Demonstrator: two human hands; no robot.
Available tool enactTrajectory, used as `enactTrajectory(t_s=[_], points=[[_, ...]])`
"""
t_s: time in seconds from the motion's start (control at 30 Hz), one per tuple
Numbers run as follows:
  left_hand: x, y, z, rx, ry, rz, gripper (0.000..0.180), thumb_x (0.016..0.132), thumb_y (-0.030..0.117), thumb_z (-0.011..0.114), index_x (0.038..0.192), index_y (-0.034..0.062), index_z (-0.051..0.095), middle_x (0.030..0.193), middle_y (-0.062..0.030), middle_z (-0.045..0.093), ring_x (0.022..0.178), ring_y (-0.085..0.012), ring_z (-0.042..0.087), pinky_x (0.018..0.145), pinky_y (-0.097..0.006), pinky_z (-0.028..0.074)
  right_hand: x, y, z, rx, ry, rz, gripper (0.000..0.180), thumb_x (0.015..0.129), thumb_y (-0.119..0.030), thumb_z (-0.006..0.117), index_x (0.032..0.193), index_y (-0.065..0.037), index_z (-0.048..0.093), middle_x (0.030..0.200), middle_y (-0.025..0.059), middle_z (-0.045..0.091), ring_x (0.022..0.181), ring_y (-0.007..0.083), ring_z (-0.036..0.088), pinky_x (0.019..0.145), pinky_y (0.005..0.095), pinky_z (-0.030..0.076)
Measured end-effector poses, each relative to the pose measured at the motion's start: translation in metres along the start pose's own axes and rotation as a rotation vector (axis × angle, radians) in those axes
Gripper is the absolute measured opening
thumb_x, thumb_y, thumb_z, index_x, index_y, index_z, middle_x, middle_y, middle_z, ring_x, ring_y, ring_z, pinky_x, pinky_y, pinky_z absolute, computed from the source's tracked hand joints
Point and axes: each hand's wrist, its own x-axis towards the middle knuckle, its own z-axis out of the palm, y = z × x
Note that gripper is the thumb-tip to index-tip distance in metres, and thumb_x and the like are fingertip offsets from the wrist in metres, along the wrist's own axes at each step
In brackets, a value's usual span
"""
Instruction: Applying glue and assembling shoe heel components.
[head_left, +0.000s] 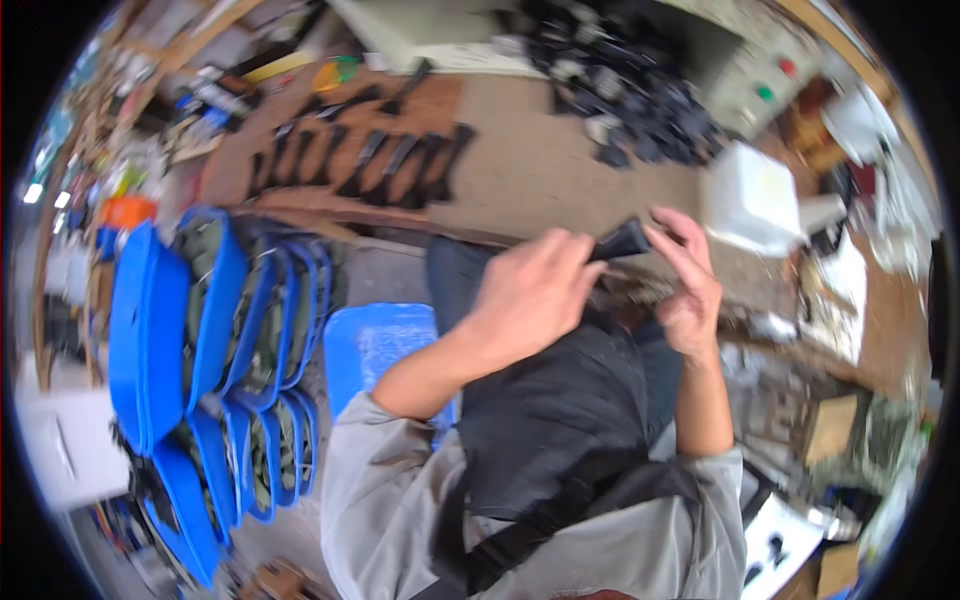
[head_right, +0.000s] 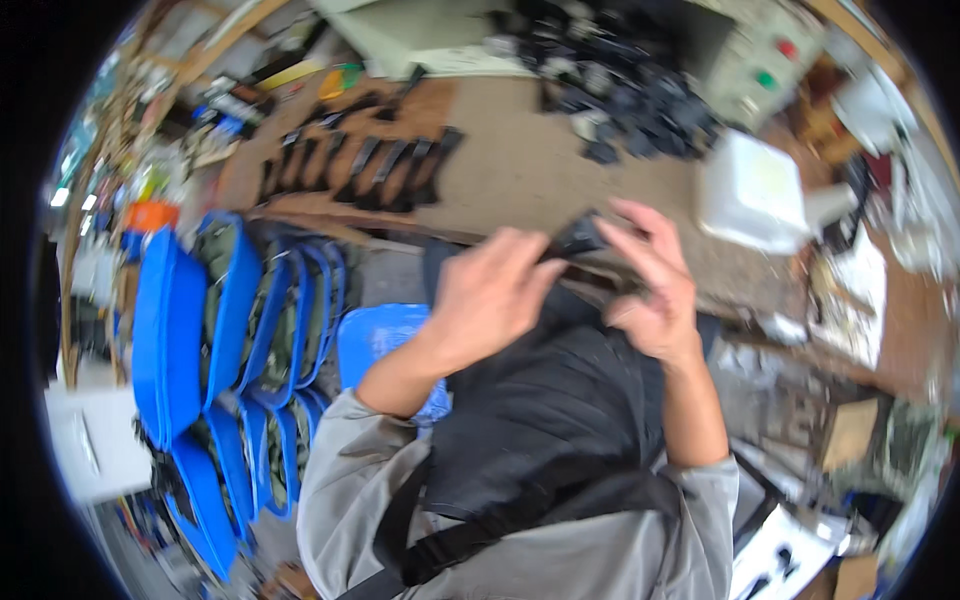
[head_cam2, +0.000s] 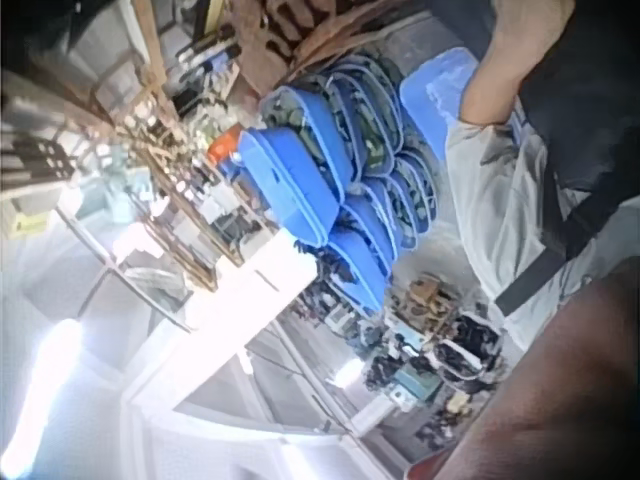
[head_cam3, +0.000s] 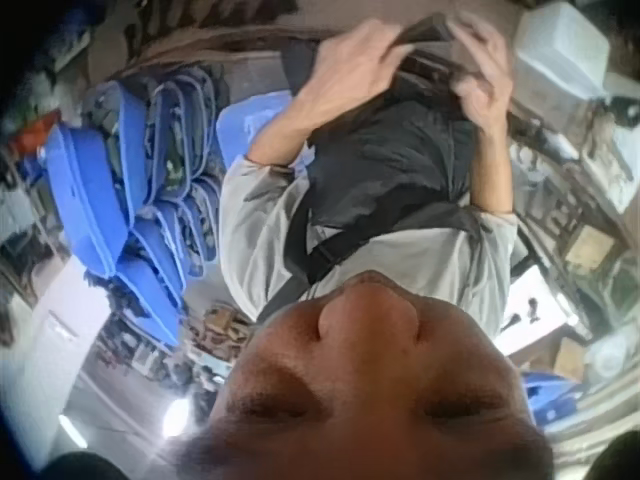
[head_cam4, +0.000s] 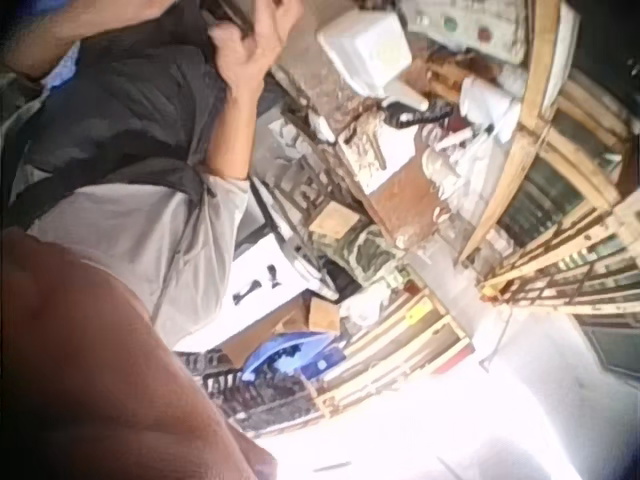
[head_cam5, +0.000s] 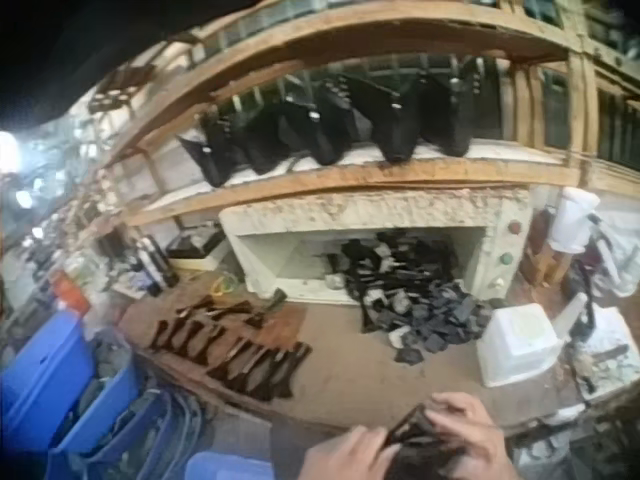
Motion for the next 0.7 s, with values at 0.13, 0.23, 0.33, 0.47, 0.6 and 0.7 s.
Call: enactTrajectory(t_s=[0.13, 0.23, 0.33, 0.47, 0.6, 0.7], points=[[-0.013, -0.065, 0.029, -0.158, -0.041, -0.264, 0.021, 0.090, 0.020, 0.062, 0.100, 0.0017, 0.058, 0.089, -0.0191, 0.059, 0.083, -0.0407, 0.060, 0.071, -0.046, 0.048, -0.015, 0.076, 0.007, -0.060, 0.089, 0.370, 0.041, 0.090, -0.024, 0.065, 0.121, 0.003, 0.061, 0.124, 0.0144, 0.057, 0.120, 0.0250, 0.051, 0.102, 0.0334, 0.038], [-0.008, -0.112, -0.002, -0.061, 0.100, -0.332, 0.022, 0.088, 0.021, 0.063, 0.097, 0.0006, 0.061, 0.088, -0.0199, 0.062, 0.084, -0.0379, 0.062, 0.073, -0.043, 0.049, -0.018, 0.096, 0.010, -0.236, 0.042, 0.387, 0.036, 0.089, -0.024, 0.067, 0.113, 0.002, 0.064, 0.116, 0.0152, 0.061, 0.113, 0.0290, 0.054, 0.098, 0.0360, 0.041], [0.041, -0.177, -0.044, -0.129, 0.167, -0.482, 0.021, 0.082, 0.019, 0.064, 0.091, 0.0006, 0.065, 0.086, -0.0219, 0.065, 0.085, -0.0385, 0.064, 0.075, -0.044, 0.050, -0.007, 0.106, 0.022, -0.502, 0.030, 0.294, 0.028, 0.086, -0.024, 0.069, 0.101, 0.000, 0.069, 0.109, 0.0143, 0.064, 0.104, 0.0321, 0.056, 0.093, 0.0390, 0.044], [0.123, -0.267, -0.038, 0.086, 0.001, -0.627, 0.029, 0.079, 0.026, 0.066, 0.098, 0.0038, 0.069, 0.089, -0.0223, 0.068, 0.093, -0.0365, 0.066, 0.082, -0.044, 0.051, 0.002, 0.103, 0.035, -0.607, 0.051, 0.257, 0.026, 0.083, -0.023, 0.071, 0.098, -0.002, 0.069, 0.104, 0.0127, 0.064, 0.099, 0.0320, 0.057, 0.089, 0.0400, 0.046], [0.156, -0.327, 0.002, 0.395, -0.242, -0.603, 0.034, 0.079, 0.026, 0.064, 0.106, 0.0053, 0.069, 0.102, -0.0235, 0.067, 0.099, -0.0368, 0.065, 0.090, -0.046, 0.051, 0.003, 0.101, 0.033, -0.629, 0.049, 0.171, 0.024, 0.080, -0.021, 0.073, 0.096, -0.003, 0.070, 0.102, 0.0120, 0.064, 0.094, 0.0319, 0.057, 0.085, 0.0402, 0.047], [0.159, -0.325, 0.024, 0.504, -0.147, -0.583, 0.040, 0.082, 0.029, 0.064, 0.108, -0.0011, 0.066, 0.104, -0.0261, 0.066, 0.101, -0.0384, 0.064, 0.090, -0.047, 0.050, 0.007, 0.102, 0.033, -0.629, 0.059, 0.181, 0.022, 0.081, -0.020, 0.072, 0.094, -0.003, 0.069, 0.099, 0.0121, 0.064, 0.093, 0.0317, 0.058, 0.084, 0.0390, 0.047]])
